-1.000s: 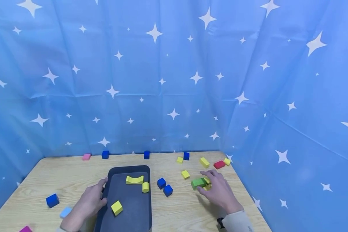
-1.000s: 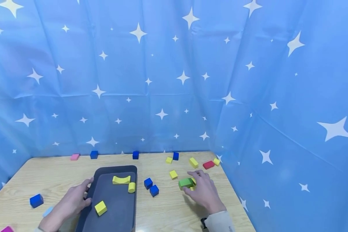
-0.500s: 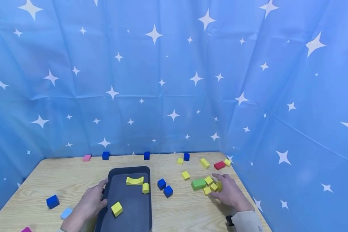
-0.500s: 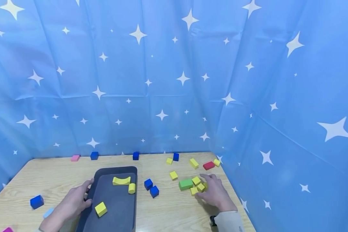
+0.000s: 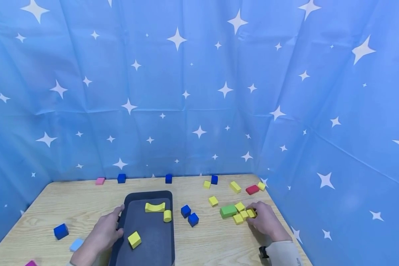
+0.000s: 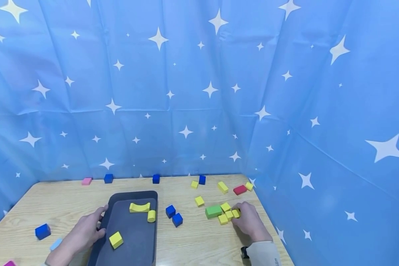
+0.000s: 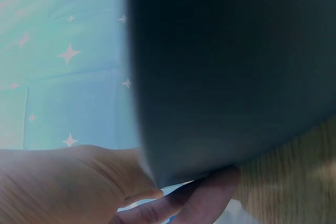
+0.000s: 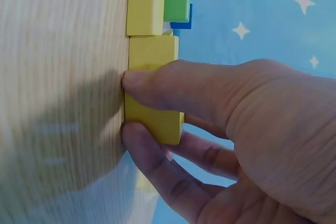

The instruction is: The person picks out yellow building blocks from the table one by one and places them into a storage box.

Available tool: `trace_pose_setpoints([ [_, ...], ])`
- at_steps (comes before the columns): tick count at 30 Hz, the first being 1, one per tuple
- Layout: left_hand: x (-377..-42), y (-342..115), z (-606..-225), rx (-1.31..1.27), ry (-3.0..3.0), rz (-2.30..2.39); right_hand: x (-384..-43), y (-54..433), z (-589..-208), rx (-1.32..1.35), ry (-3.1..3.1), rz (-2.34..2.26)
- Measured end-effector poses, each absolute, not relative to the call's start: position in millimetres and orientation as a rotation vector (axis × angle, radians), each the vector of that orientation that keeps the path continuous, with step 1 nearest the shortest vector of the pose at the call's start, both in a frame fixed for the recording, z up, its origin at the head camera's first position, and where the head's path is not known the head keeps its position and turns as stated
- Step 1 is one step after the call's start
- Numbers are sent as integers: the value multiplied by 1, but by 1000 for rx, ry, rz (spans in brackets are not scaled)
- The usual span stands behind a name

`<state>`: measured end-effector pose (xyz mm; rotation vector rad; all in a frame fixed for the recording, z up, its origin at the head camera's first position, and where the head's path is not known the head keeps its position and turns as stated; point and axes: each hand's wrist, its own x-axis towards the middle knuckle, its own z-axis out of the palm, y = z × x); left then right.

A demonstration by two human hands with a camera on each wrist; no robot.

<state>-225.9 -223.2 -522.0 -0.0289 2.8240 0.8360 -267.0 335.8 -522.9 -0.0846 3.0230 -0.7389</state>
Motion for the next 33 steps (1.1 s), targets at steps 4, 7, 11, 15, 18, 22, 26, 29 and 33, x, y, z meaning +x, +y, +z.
trace_pose_setpoints([
  [4, -226, -223, -522, -34, 2818, 848, -269, 335, -524, -67, 3035, -738],
  [7, -227, -222, -522, -38, 2817, 848, -269, 335, -523, -62, 3038, -742],
  [11, -227, -222, -522, -43, 2813, 852, -268, 334, -523, -65, 3037, -733],
  [15, -227, -222, -522, -42, 2810, 857, -268, 333, -523, -65, 3032, -730],
  [18, -227, -223, -522, -35, 2811, 861, -269, 332, -522, -66, 3034, -739],
  [22, -227, -223, -522, -28, 2814, 865, -269, 330, -520, -66, 3049, -726],
  [26, -227, -223, -522, -29, 2816, 861, -268, 331, -518, -61, 3058, -701],
  [29, -227, -223, -522, -29, 2818, 856, -268, 334, -518, -58, 3068, -718],
  [33, -227, -223, -522, -31, 2819, 851, -273, 343, -528, -123, 3134, -752],
])
